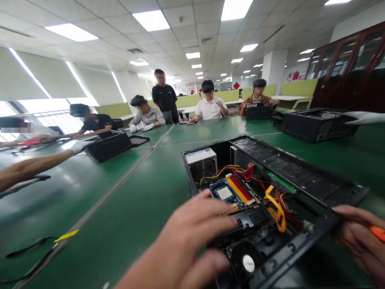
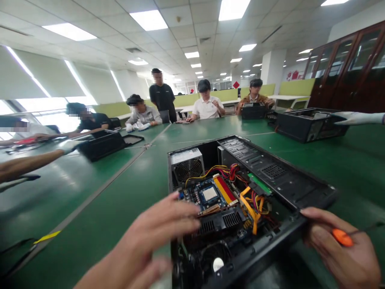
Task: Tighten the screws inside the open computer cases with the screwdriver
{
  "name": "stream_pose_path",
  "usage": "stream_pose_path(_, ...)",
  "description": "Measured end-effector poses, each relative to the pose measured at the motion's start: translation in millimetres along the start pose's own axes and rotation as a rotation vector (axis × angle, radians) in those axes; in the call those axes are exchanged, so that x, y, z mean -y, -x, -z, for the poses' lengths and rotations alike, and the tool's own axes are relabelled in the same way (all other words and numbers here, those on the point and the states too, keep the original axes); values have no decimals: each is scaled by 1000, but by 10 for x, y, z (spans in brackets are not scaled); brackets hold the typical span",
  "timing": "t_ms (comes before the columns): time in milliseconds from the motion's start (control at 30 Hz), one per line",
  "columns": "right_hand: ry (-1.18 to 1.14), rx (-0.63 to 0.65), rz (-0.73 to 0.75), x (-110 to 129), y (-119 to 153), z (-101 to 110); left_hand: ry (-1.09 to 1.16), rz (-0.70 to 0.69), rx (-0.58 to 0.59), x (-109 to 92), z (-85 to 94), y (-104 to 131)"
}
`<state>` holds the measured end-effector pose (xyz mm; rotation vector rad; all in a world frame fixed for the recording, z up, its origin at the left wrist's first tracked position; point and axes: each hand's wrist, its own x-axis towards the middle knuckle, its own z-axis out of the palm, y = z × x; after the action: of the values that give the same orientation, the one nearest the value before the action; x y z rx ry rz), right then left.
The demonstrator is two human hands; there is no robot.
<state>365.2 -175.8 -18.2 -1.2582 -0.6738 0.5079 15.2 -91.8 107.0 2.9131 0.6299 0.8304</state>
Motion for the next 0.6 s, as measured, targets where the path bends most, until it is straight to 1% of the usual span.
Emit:
stream_pose_path(67,41,-57,-19,180,55,-265,-33,143,-16,450,71,-122)
stream_pose_path(100,112,-118,-7,262,116,-386,-50,171,-33,651,57,-171)
stream_pose_path(133,207,-171,5,330,187,-492,-48,160,-59,813,13,-207)
stream_pose_path(167,283,-222,28,377,252,-577,-44,166,-119,925,-56,-228)
stream_pose_path(200,334,-267,54,401,302,-640,-38,164,-168,985,-137,-234)
stream_pose_path(233,352,-303,87,402,325,-680,-31,165,-213,994,-219,-228)
stream_pose_path(300,305,-354,158,353,280,-701,-17,173,-273,893,-346,-186)
stream_pose_path(400,210,-331,184,247,16,-645,-16,200,-340,575,-399,-90)
stream_pose_path(467,158,-266,163,208,-229,-608,-53,248,-349,320,-383,-32)
stream_pose_path(533,109,-179,144,196,-491,-606,-105,286,-303,62,-376,4)
stream_pose_path(600,71,-79,127,188,-747,-650,-149,292,-259,-168,-392,22)
